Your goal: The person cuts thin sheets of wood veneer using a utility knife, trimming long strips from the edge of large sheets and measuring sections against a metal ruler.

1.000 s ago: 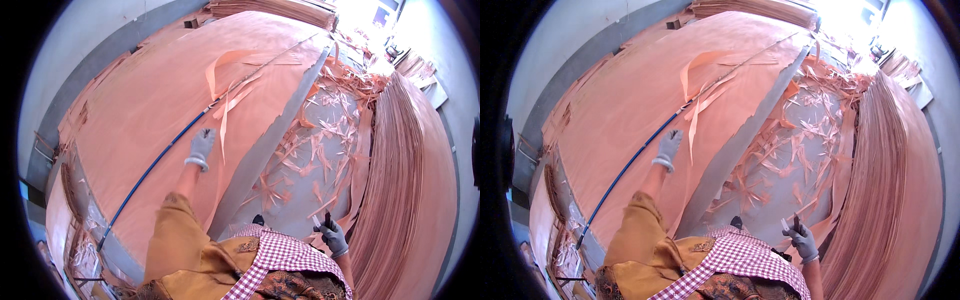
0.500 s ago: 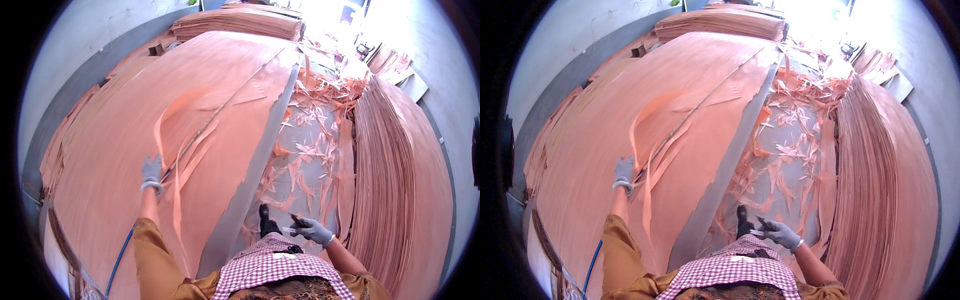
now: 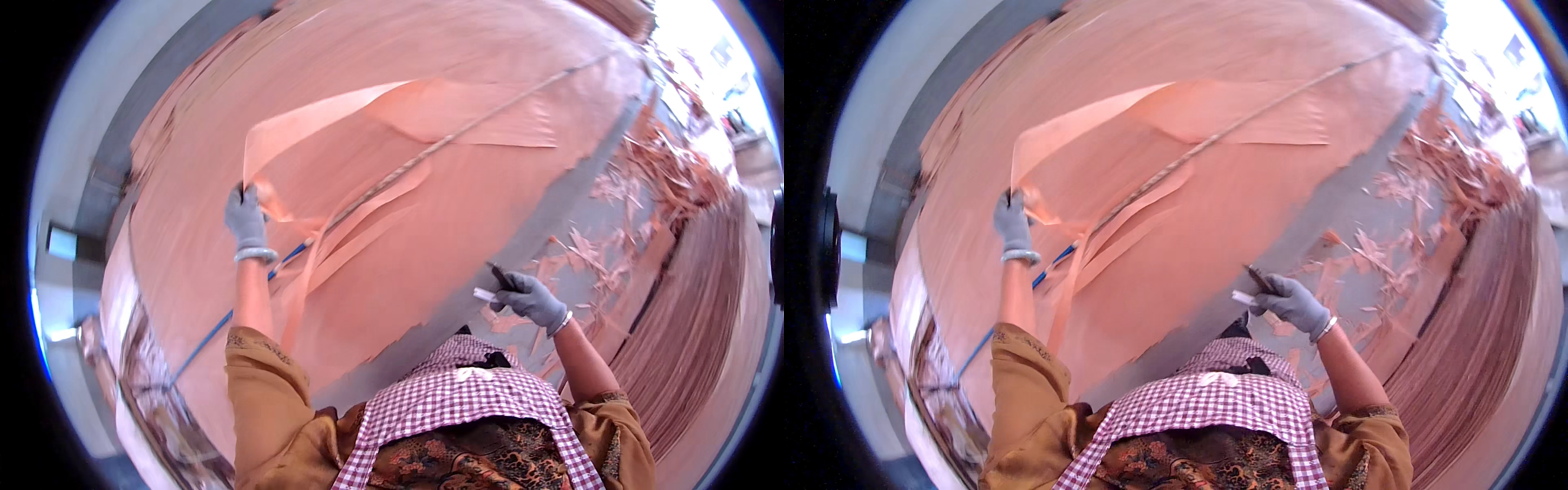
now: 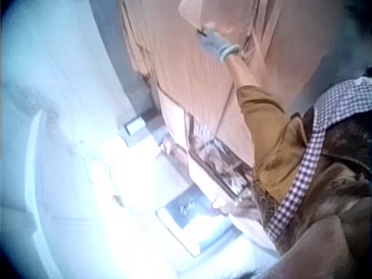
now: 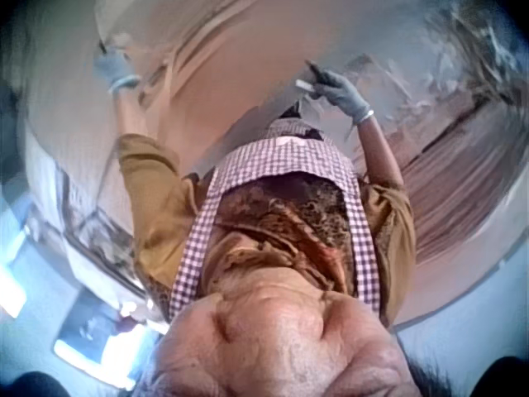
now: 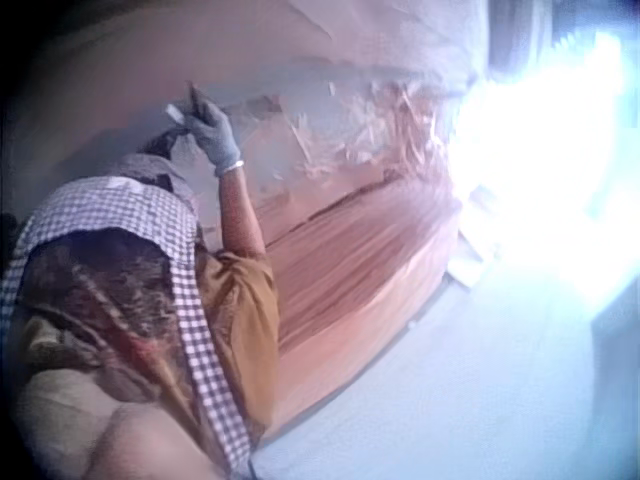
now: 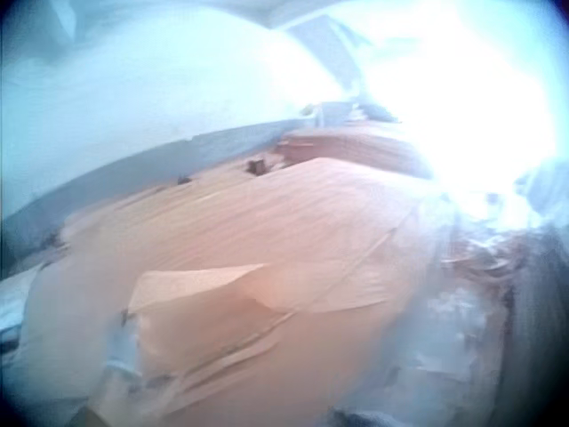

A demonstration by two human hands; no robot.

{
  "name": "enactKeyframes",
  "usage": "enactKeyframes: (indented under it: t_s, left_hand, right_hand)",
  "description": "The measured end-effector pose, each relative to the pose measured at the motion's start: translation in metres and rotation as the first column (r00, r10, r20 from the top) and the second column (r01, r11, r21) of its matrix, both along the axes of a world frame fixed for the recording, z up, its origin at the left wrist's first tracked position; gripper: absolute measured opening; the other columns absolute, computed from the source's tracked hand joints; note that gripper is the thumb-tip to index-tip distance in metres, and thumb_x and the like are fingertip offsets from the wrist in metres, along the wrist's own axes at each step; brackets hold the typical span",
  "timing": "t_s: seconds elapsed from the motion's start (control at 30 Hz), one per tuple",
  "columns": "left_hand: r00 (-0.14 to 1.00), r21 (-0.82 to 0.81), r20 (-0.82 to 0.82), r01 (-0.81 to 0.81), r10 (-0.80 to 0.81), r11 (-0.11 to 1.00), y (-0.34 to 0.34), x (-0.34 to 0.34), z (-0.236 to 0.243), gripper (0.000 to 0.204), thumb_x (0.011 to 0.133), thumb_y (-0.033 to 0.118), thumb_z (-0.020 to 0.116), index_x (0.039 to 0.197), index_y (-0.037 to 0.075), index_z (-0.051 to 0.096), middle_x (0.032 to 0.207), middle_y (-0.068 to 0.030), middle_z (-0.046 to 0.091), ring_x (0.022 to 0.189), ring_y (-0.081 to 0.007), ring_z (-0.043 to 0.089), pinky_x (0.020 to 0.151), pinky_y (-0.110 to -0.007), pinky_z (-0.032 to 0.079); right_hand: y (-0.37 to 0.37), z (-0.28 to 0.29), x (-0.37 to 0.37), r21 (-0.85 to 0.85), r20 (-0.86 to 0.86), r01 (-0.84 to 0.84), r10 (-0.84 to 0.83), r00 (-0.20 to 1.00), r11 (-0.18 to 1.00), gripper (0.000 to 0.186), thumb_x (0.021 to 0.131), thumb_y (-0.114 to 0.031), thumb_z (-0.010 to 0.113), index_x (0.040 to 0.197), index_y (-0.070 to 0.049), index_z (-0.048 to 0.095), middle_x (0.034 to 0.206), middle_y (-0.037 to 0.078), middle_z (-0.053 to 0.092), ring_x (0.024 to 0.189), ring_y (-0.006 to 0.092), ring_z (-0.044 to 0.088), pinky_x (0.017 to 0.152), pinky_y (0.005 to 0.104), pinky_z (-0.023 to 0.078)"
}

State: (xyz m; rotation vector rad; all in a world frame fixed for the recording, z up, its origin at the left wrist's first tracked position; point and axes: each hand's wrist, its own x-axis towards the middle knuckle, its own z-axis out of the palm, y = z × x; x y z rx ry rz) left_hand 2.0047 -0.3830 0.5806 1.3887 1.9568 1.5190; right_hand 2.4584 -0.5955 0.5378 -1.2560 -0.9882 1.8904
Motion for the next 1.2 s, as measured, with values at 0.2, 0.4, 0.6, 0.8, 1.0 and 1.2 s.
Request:
enactKeyframes:
  t_s: [0.2, 0.4, 0.6, 0.8, 1.0, 1.2]
  left_hand:
    - [0.946, 0.345, 0.288, 0.04, -0.146, 0.938, -0.061, 0.007, 0.117, 0.022, 0.087, 0.015, 0.057, 0.103, 0.001, 0.062, 0.079, -0.0003, 0.06, 0.057, -0.0061, 0.05, 0.047, -0.021, 0.039]
    - [0.989, 0.181, 0.023, 0.143, -0.149, 0.973, -0.132, 0.027, 0.149, 0.027, 0.085, 0.014, 0.058, 0.106, -0.003, 0.062, 0.076, 0.0012, 0.059, 0.061, -0.005, 0.05, 0.052, -0.021, 0.039]
    - [0.648, -0.694, -0.049, 0.526, -0.76, 0.492, -0.276, 0.015, 0.021, 0.033, 0.088, 0.03, 0.055, 0.104, 0.002, 0.063, 0.091, -0.0215, 0.064, 0.08, -0.0354, 0.063, 0.071, -0.042, 0.051]
    - [0.566, -0.829, 0.214, 0.536, -0.796, 0.158, -0.27, 0.014, 0.047, 0.041, 0.082, 0.033, 0.06, 0.109, 0.002, 0.058, 0.094, -0.0202, 0.064, 0.084, -0.0362, 0.062, 0.073, -0.043, 0.049]
    - [0.747, -0.438, -0.538, 0.149, -0.391, 0.887, -0.169, -0.038, 0.018, 0.032, 0.085, 0.016, 0.057, 0.114, 0.003, 0.059, 0.106, -0.0145, 0.064, 0.094, -0.0317, 0.061, 0.083, -0.04, 0.048]
    - [0.376, -0.593, -0.781, -0.198, -0.498, 0.781, -0.12, -0.07, -0.053, 0.014, 0.085, 0.022, 0.055, 0.086, 0.009, 0.06, 0.09, -0.0132, 0.061, 0.091, -0.0305, 0.058, 0.073, -0.042, 0.044]
  right_hand:
    - [0.056, 0.001, -0.03, 0.012, -0.022, -0.223, 0.224, 0.974, 0.975, 0.013, 0.089, -0.014, 0.059, 0.096, -0.003, 0.06, 0.078, -0.001, 0.061, 0.066, 0.0045, 0.052, 0.055, 0.0175, 0.038]
    - [0.094, 0.016, -0.069, 0.0, -0.066, -0.301, 0.3, 0.952, 0.954, 0.017, 0.089, -0.016, 0.06, 0.099, -0.004, 0.057, 0.079, 0.004, 0.062, 0.056, 0.0035, 0.048, 0.046, 0.0167, 0.033]
    - [0.098, 0.016, -0.071, -0.136, -0.169, -0.144, 0.12, 0.978, 0.98, 0.017, 0.088, -0.017, 0.06, 0.1, -0.005, 0.056, 0.078, 0.005, 0.062, 0.054, 0.0031, 0.046, 0.044, 0.0166, 0.032]
    - [0.096, 0.011, -0.023, -0.205, 0.089, -0.143, 0.164, 0.982, 0.968, 0.02, 0.085, -0.019, 0.062, 0.098, -0.005, 0.057, 0.076, 0.005, 0.062, 0.052, 0.0048, 0.047, 0.042, 0.0171, 0.032]
    - [0.103, 0.039, -0.003, -0.066, 0.234, -0.062, 0.076, 0.969, 0.996, 0.02, 0.085, -0.017, 0.062, 0.099, -0.003, 0.057, 0.077, 0.005, 0.063, 0.055, 0.004, 0.051, 0.042, 0.015, 0.03]
    - [0.109, 0.03, -0.025, -0.078, 0.137, -0.157, 0.166, 0.977, 0.985, 0.019, 0.086, -0.02, 0.062, 0.097, -0.005, 0.059, 0.077, 0.004, 0.063, 0.054, 0.0029, 0.048, 0.044, 0.0161, 0.031]
